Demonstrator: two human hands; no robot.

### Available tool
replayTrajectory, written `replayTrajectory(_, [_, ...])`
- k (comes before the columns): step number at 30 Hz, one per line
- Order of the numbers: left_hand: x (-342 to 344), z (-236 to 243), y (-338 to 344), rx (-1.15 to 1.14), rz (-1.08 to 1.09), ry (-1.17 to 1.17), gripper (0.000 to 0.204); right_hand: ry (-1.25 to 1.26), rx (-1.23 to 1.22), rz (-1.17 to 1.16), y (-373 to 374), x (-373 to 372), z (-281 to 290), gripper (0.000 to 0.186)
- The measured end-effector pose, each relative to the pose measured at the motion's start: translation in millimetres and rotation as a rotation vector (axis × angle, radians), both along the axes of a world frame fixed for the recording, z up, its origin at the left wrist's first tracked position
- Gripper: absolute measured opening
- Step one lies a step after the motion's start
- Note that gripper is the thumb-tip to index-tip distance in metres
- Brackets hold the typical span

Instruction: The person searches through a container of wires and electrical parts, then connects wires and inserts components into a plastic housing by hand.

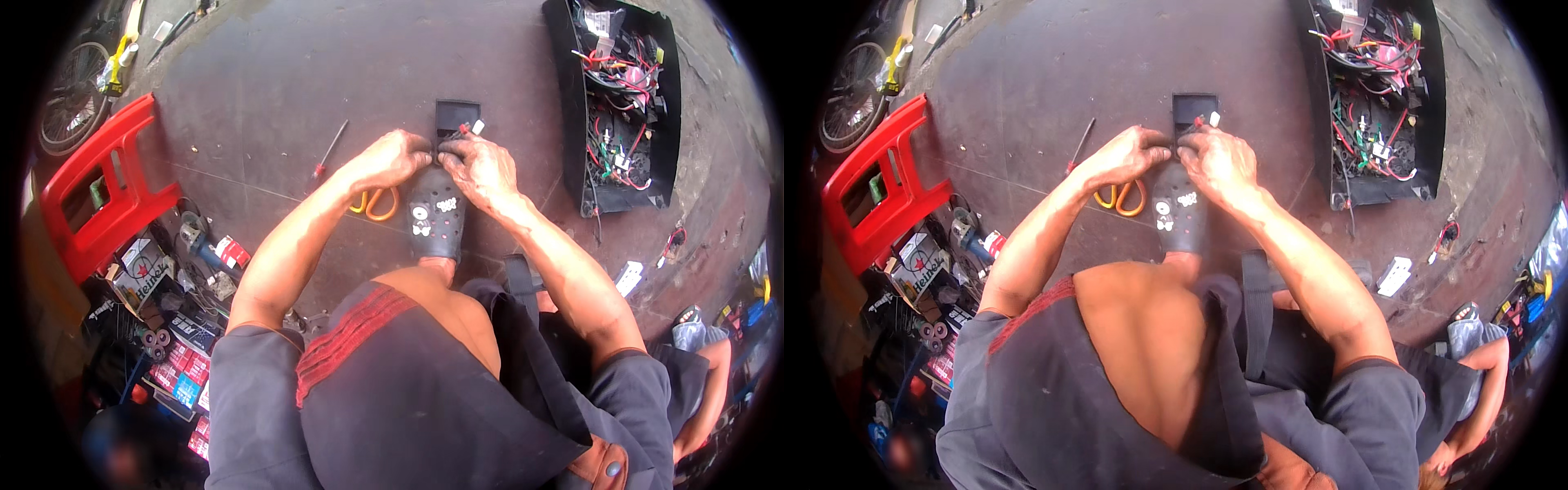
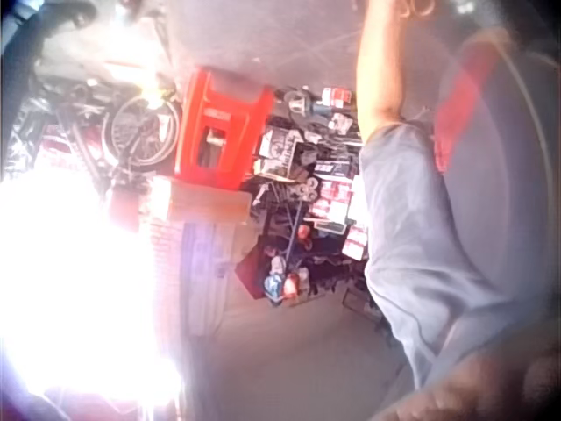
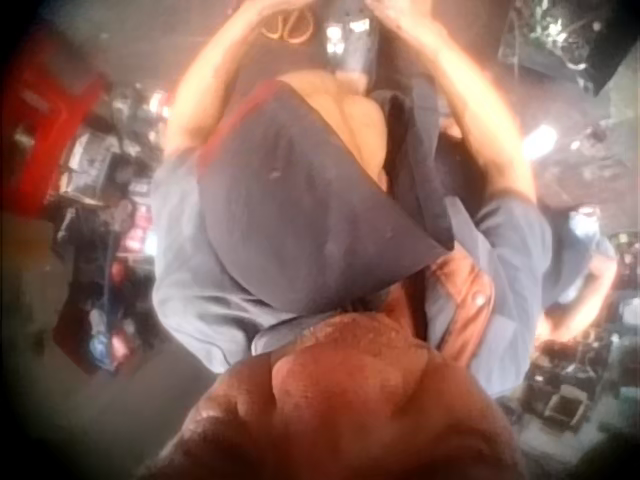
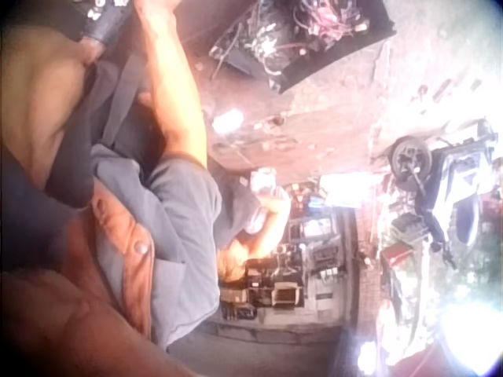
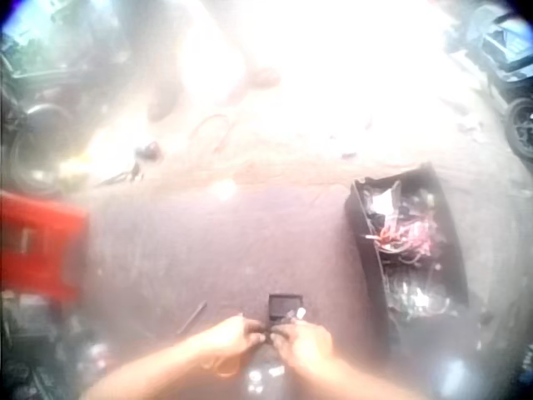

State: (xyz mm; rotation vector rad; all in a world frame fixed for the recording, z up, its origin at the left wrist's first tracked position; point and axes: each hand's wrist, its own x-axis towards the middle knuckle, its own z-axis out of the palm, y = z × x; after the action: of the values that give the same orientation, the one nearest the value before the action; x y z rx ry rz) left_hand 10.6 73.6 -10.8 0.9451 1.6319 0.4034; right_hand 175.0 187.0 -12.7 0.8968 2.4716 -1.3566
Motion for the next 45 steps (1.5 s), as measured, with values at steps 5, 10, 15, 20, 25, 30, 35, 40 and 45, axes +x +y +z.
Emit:
replayTrajectory(5, [-12,-2,10,-0.243,0.045,-0.258,0.024,-0.013,-0.028,0.001,-1,0,1,0.021])
replayTrajectory(10, [24,-14,-18,0.345,-0.171,0.476,0.014,0.041,0.009,-0.007,-5,4,-3,0.021])
replayTrajectory(15, [24,-15,-20,0.153,0.102,0.223,0.021,0.022,0.006,0.003,-3,2,-4,0.021])
replayTrajectory(20, [-10,-10,10,-0.04,-0.14,-0.042,0.028,-0.01,0.001,-0.013,-4,2,2,0.021])
replayTrajectory(25, [15,-19,-18,0.367,-0.17,0.382,0.017,-0.005,-0.008,-0.005,-4,-1,1,0.02])
replayTrajectory(30, [25,-14,-23,0.38,-0.066,0.413,0.019,0.047,-0.018,-0.01,-5,2,-5,0.018])
replayTrajectory(35, [-10,-10,12,-0.063,-0.217,-0.067,0.029,0.038,0.018,0.006,-3,1,-5,0.019])
replayTrajectory(40, [-21,-11,23,-0.106,-0.303,-0.17,0.029,0.025,0.031,0.003,-2,-1,-3,0.019])
replayTrajectory(45, [3,-9,5,0.149,-0.47,0.34,0.022,0.041,0.027,0.006,-4,2,-7,0.019])
